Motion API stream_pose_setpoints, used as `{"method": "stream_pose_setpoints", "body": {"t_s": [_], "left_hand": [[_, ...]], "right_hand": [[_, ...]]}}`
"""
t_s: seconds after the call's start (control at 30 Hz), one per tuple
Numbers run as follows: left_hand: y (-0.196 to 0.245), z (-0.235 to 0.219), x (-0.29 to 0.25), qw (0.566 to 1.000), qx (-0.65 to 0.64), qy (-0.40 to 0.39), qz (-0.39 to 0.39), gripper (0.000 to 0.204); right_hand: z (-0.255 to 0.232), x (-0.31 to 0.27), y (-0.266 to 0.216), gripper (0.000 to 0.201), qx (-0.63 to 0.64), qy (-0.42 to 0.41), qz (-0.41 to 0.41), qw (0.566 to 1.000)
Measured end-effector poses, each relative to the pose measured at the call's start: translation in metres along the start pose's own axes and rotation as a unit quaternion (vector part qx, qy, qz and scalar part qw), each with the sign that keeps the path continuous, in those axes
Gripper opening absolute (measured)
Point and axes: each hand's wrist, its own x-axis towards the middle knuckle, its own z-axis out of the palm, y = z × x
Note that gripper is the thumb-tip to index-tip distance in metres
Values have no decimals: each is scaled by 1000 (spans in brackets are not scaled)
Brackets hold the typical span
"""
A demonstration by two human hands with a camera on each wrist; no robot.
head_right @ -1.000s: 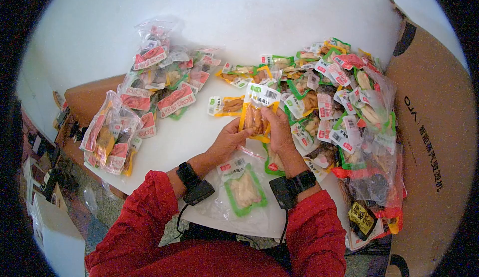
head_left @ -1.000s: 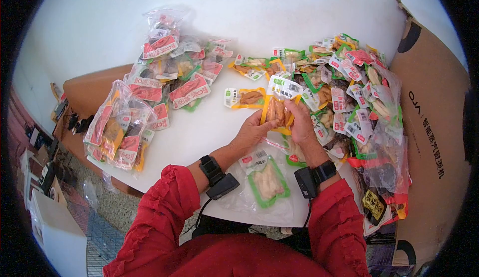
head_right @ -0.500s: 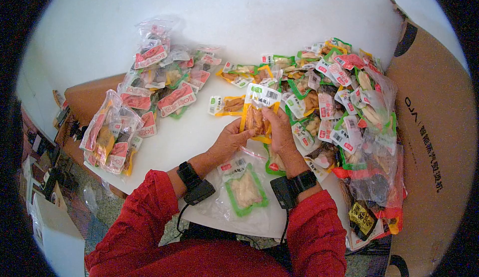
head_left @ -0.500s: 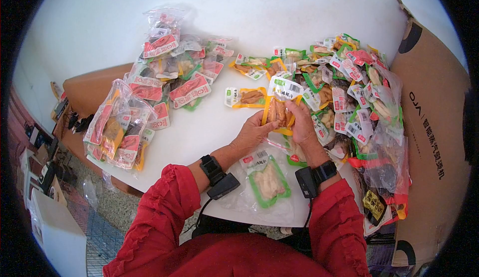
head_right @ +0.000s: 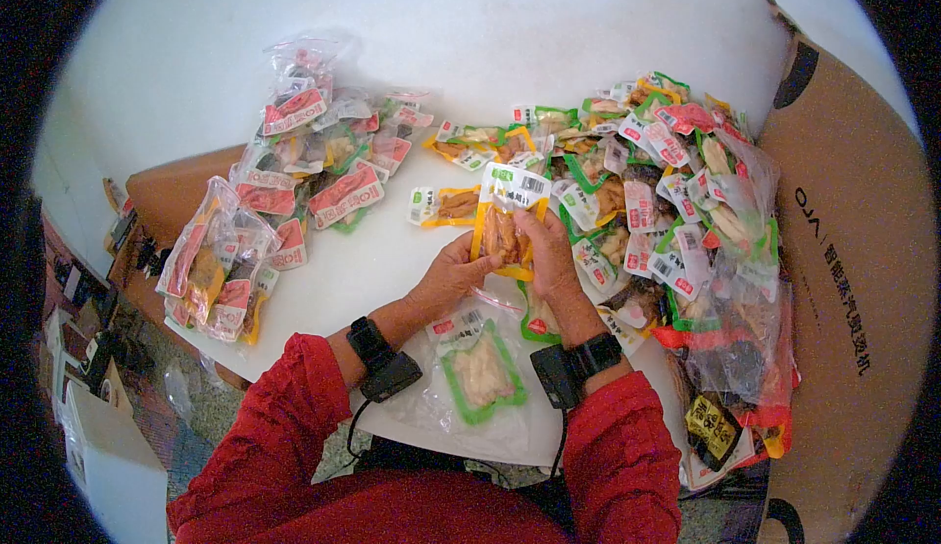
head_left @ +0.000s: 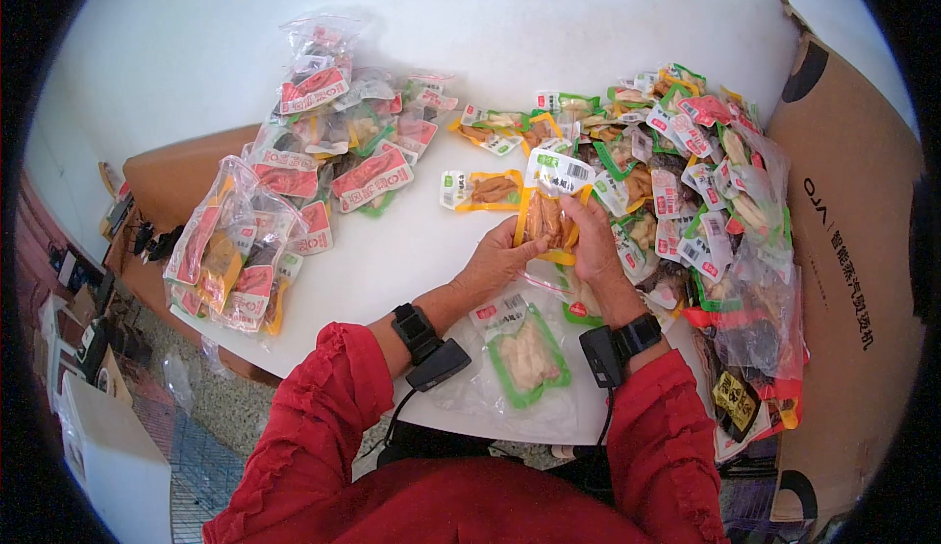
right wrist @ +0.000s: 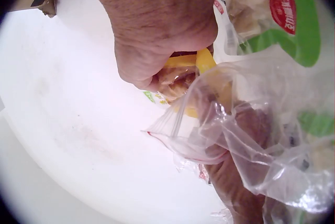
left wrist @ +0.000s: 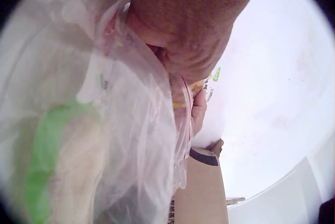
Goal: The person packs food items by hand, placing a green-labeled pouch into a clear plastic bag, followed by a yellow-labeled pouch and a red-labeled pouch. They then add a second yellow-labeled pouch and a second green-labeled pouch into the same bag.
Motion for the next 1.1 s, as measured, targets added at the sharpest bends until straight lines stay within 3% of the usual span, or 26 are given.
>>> {"method": "stream_pose_setpoints", "body": {"t_s": [0.57, 0.8, 0.9, 0.97, 1.1], "left_hand": [[8, 3, -4, 1000, -2, -11, -1, 38], [-11, -3, 5, 1000, -11, -3, 20, 35], [-10, -5, 4, 1000, 2, -2, 8, 35], [-5, -6, 2, 999, 18, -15, -41, 39], [-11, -5, 5, 1000, -1, -13, -22, 40]], "right_hand": [[6, -5, -7, 24, -12, -2, 3, 1000], [5, -6, -8, 25, -21, 4, 5, 1000], [4, -5, -7, 28, -40, 5, -4, 999], [2, -2, -3, 31, -16, 1, 1, 1000], [-4, 4, 4, 38, 10, 2, -1, 1000]]}}
